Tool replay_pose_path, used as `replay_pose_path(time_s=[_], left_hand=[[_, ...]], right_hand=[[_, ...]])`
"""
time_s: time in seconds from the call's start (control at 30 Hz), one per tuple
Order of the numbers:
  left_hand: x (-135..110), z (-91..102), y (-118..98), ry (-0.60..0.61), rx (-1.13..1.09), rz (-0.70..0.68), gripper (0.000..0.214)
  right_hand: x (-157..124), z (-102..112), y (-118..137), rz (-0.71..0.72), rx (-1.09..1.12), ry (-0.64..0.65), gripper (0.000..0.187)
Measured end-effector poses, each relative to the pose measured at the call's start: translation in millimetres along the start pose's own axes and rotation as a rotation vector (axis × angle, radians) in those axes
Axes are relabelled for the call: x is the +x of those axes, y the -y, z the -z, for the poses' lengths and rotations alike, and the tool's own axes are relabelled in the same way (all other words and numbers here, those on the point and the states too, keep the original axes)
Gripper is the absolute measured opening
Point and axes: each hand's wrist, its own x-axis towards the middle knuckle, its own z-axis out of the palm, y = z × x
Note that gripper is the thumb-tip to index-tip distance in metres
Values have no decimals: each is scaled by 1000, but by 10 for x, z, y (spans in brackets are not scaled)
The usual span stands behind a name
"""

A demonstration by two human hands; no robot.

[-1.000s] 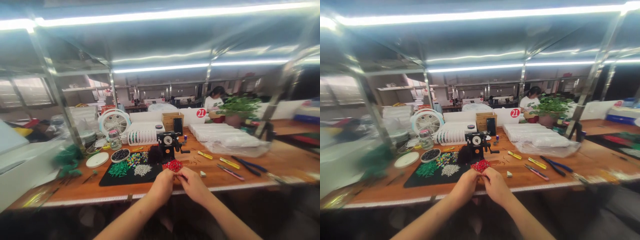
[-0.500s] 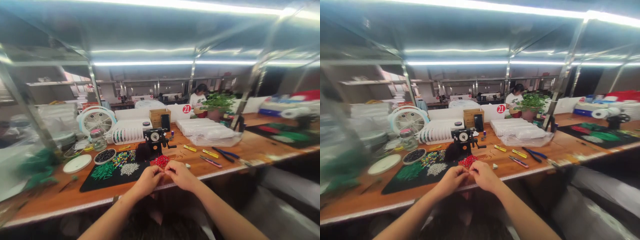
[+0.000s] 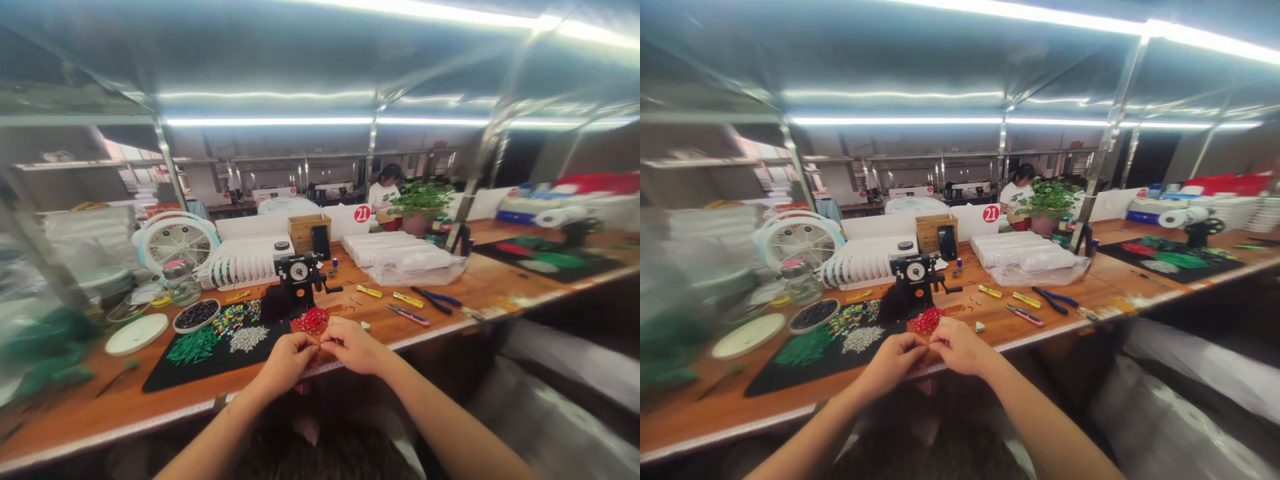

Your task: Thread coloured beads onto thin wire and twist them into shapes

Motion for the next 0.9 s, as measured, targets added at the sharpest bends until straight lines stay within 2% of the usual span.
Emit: replay_pose_path(time_s=[0.23,0.53,0.7,0.77,0.9], left_hand=[[-1,-28,32,-32,-7,19,21],[-30,-79,90,17,-96,52,22],[-62,-85,80,24,-124,55,20],[-100,-144,60,11,-123,56,18],[-194,-407,5,-72,-157,123,15]], right_hand=[[-43,-61,-5,-39,72,-40,19],[-73,-106,-70,-57,83,-7,26],[-107,-127,-88,-58,86,3,23],[-124,-76,-91,-83,101,44,20],[-99,134,-76,-117,90,282,18]])
